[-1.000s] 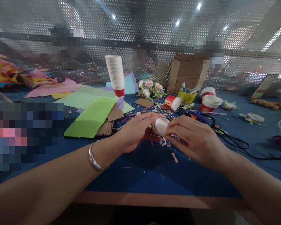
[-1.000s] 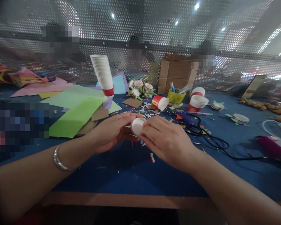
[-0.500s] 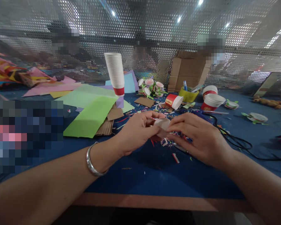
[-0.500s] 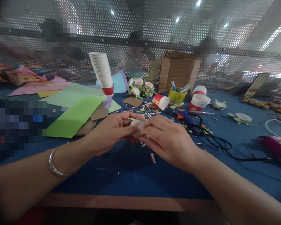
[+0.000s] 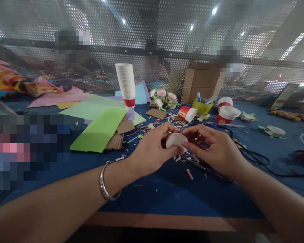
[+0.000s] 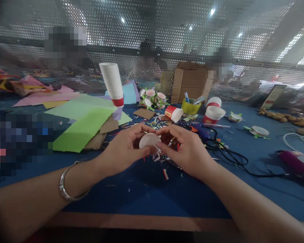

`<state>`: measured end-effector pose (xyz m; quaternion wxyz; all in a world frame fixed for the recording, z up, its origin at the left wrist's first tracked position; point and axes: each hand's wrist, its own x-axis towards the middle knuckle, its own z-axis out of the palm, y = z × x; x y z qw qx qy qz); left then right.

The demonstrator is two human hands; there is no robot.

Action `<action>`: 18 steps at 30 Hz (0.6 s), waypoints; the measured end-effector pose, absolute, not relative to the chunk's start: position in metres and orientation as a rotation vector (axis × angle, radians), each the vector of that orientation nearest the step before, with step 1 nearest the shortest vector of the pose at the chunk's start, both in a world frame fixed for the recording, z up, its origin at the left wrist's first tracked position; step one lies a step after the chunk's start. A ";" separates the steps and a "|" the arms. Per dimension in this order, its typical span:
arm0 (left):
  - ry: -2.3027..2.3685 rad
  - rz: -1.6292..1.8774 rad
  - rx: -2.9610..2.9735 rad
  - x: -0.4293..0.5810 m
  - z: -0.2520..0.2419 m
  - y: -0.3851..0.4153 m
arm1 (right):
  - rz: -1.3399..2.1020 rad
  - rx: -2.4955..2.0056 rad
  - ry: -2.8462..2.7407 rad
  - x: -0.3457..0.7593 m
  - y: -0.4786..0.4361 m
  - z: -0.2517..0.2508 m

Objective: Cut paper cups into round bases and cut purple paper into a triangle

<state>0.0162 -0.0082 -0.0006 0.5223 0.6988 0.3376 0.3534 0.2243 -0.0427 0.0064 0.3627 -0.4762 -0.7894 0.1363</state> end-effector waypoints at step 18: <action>0.673 0.894 1.251 0.020 -0.006 -0.005 | 0.195 -1.385 -1.780 0.256 -0.033 0.013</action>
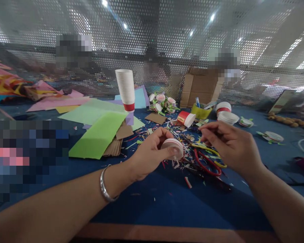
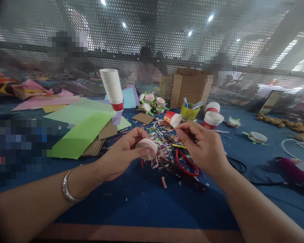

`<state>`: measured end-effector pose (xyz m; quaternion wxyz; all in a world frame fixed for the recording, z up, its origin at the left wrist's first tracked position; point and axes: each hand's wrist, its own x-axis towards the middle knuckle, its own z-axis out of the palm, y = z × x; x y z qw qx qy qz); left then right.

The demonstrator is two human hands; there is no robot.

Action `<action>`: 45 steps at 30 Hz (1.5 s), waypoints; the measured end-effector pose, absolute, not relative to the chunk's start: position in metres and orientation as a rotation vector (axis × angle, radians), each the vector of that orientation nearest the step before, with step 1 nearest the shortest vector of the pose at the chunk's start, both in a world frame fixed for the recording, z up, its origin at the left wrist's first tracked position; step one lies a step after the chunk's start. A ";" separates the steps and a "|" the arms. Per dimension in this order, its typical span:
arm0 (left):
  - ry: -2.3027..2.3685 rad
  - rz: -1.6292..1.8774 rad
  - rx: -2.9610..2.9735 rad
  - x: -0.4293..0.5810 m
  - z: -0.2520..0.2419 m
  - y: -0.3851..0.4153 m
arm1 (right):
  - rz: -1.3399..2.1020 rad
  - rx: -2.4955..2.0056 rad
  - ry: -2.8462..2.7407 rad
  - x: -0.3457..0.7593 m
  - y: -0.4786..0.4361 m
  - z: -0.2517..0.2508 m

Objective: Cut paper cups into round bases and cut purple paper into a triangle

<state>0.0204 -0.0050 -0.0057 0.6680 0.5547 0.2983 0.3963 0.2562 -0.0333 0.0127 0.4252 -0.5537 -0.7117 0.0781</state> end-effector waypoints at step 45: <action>0.794 0.901 0.858 0.009 0.013 0.005 | 0.230 -1.810 -2.503 0.281 -0.032 0.023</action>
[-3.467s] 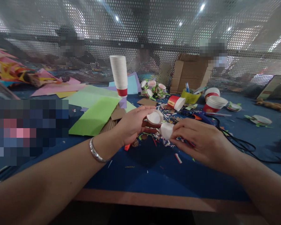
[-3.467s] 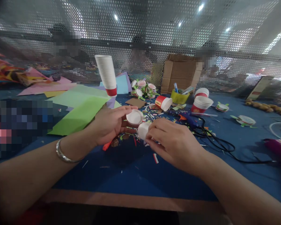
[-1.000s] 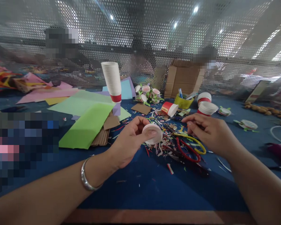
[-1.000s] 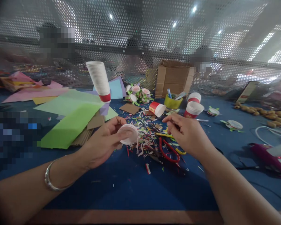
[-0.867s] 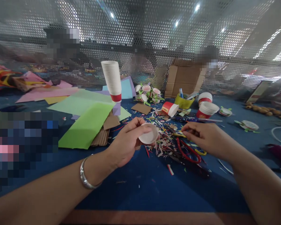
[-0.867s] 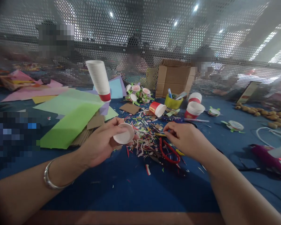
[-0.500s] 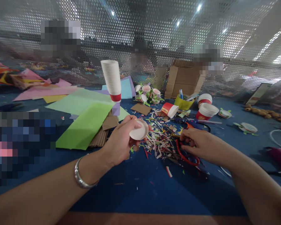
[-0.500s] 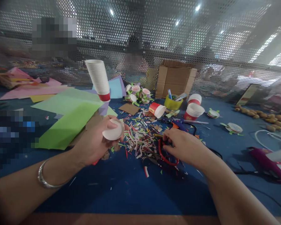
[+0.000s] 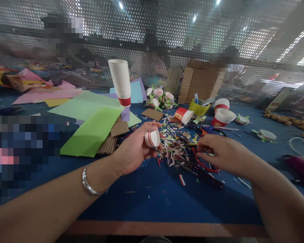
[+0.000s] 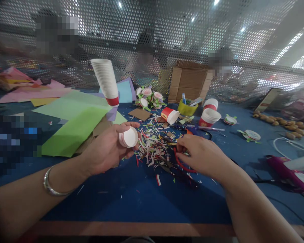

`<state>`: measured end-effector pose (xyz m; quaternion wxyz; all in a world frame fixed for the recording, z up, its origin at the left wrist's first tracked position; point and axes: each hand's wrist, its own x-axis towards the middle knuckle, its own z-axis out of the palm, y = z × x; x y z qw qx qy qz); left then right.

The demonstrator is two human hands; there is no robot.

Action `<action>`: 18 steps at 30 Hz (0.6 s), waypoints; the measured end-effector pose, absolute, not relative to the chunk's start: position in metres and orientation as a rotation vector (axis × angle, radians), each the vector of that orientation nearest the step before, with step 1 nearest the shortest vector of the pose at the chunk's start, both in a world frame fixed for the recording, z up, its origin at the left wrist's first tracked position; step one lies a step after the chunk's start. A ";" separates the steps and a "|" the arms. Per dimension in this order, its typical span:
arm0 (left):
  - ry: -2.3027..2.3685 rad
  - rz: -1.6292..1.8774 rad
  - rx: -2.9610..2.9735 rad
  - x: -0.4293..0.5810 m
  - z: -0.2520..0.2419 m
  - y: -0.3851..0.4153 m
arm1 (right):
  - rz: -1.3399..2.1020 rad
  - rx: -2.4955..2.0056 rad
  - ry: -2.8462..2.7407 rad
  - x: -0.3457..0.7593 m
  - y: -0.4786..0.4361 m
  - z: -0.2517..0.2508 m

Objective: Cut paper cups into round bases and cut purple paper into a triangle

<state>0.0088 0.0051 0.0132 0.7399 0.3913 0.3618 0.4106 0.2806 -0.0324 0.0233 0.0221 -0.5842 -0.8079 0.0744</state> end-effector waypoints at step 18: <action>0.729 0.923 0.670 0.010 0.019 0.008 | 0.666 -1.524 -2.353 0.261 -0.038 0.027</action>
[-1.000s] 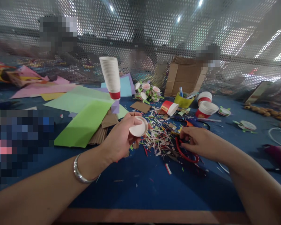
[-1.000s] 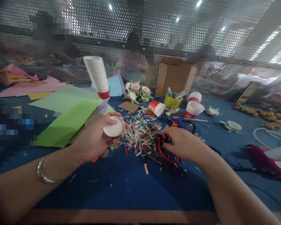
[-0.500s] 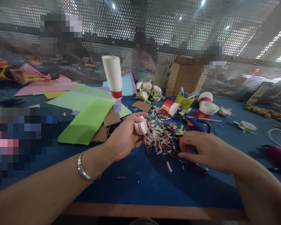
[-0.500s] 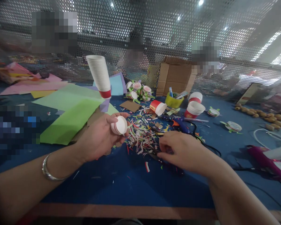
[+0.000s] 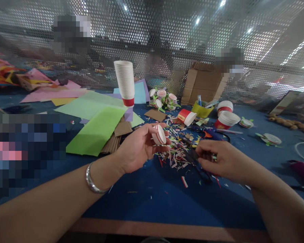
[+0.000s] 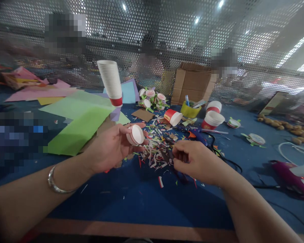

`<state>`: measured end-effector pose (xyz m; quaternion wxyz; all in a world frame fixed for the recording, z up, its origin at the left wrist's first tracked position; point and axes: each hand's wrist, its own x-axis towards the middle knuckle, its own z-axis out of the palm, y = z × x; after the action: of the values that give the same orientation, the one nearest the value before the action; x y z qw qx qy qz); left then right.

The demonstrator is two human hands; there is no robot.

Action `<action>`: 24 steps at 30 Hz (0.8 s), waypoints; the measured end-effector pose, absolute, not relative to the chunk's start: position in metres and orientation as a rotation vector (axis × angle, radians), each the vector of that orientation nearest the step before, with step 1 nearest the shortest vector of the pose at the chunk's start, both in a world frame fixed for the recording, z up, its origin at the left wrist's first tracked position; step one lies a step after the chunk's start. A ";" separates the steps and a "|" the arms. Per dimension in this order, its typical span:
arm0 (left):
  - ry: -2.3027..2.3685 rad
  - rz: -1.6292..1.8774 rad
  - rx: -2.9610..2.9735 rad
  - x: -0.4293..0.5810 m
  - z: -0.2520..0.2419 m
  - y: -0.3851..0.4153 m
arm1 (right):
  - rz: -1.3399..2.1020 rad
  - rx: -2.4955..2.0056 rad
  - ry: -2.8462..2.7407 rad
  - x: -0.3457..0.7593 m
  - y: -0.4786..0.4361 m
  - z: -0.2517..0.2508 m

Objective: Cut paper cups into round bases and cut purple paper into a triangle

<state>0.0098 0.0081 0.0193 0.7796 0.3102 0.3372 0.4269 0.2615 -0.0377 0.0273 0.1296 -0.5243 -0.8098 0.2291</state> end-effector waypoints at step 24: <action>0.570 1.049 0.532 0.020 0.026 -0.010 | 0.869 -1.272 -1.789 0.212 -0.046 0.007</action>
<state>0.0198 -0.0096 0.0260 0.7940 0.2474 0.2652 0.4879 0.2123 -0.0464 0.0069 0.3804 -0.4982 -0.7009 0.3404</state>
